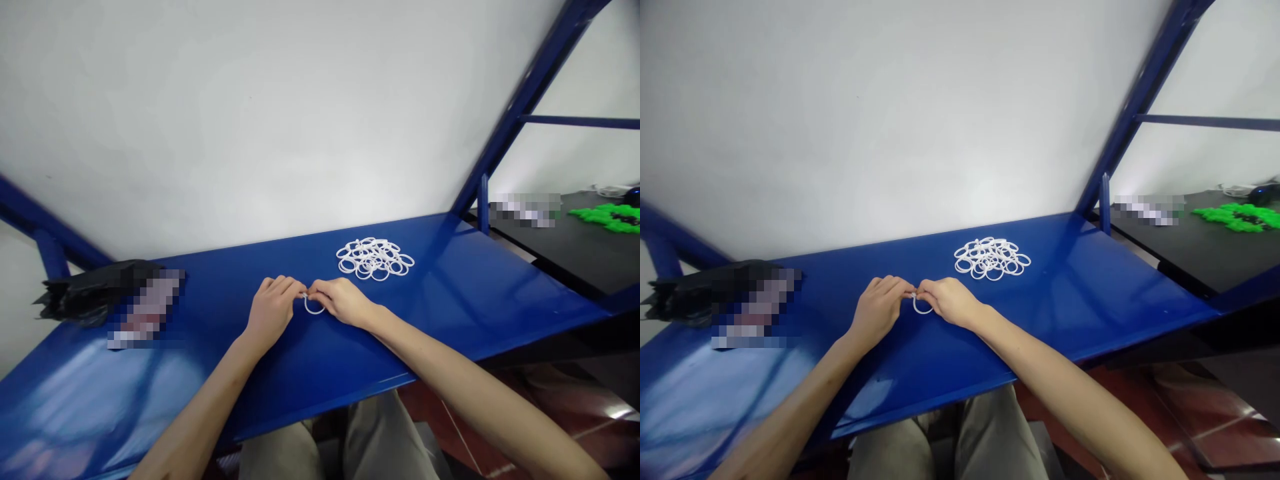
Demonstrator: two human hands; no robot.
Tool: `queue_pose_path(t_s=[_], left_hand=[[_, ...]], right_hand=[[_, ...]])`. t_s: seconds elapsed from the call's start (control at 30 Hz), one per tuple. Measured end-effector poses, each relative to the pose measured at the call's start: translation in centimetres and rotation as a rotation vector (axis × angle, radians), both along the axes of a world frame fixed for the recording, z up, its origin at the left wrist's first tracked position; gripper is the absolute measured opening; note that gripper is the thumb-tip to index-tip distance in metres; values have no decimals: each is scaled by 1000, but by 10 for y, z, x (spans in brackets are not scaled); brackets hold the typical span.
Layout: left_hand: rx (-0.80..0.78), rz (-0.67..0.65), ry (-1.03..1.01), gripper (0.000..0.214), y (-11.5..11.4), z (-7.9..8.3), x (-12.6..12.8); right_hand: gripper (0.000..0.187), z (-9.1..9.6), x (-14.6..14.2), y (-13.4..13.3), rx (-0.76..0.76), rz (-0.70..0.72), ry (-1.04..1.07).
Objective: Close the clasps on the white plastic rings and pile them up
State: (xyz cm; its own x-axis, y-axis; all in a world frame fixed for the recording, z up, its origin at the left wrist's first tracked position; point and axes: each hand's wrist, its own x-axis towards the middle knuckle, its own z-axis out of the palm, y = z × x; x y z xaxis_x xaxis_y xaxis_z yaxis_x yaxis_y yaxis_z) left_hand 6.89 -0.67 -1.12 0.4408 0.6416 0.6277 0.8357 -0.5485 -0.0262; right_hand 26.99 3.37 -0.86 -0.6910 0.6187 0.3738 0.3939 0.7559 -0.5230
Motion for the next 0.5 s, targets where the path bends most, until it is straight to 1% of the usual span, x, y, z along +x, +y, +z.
queue_pose_path(t_s=[0.1, 0.2, 0.3, 0.33, 0.4, 0.5], left_hand=[[-8, -11, 69, 27, -1, 1, -2], [-58, -11, 115, 26, 2, 2, -5], [-121, 54, -5, 18, 6, 2, -10], [-151, 81, -68, 17, 8, 1, -11], [-232, 113, -170, 18, 10, -2, -13], [-351, 105, -215, 18, 12, -7, -15]], right_hand=[[16, 0, -1, -1, 25, 9, -83], [16, 0, -2, -1, 40, 9, -132], [17, 3, 0, 3, 70, -41, -91], [18, 6, 3, 6, 96, -83, -60], [22, 11, 13, 15, 166, -228, -2], [29, 17, 36, 32, 248, -553, 31]])
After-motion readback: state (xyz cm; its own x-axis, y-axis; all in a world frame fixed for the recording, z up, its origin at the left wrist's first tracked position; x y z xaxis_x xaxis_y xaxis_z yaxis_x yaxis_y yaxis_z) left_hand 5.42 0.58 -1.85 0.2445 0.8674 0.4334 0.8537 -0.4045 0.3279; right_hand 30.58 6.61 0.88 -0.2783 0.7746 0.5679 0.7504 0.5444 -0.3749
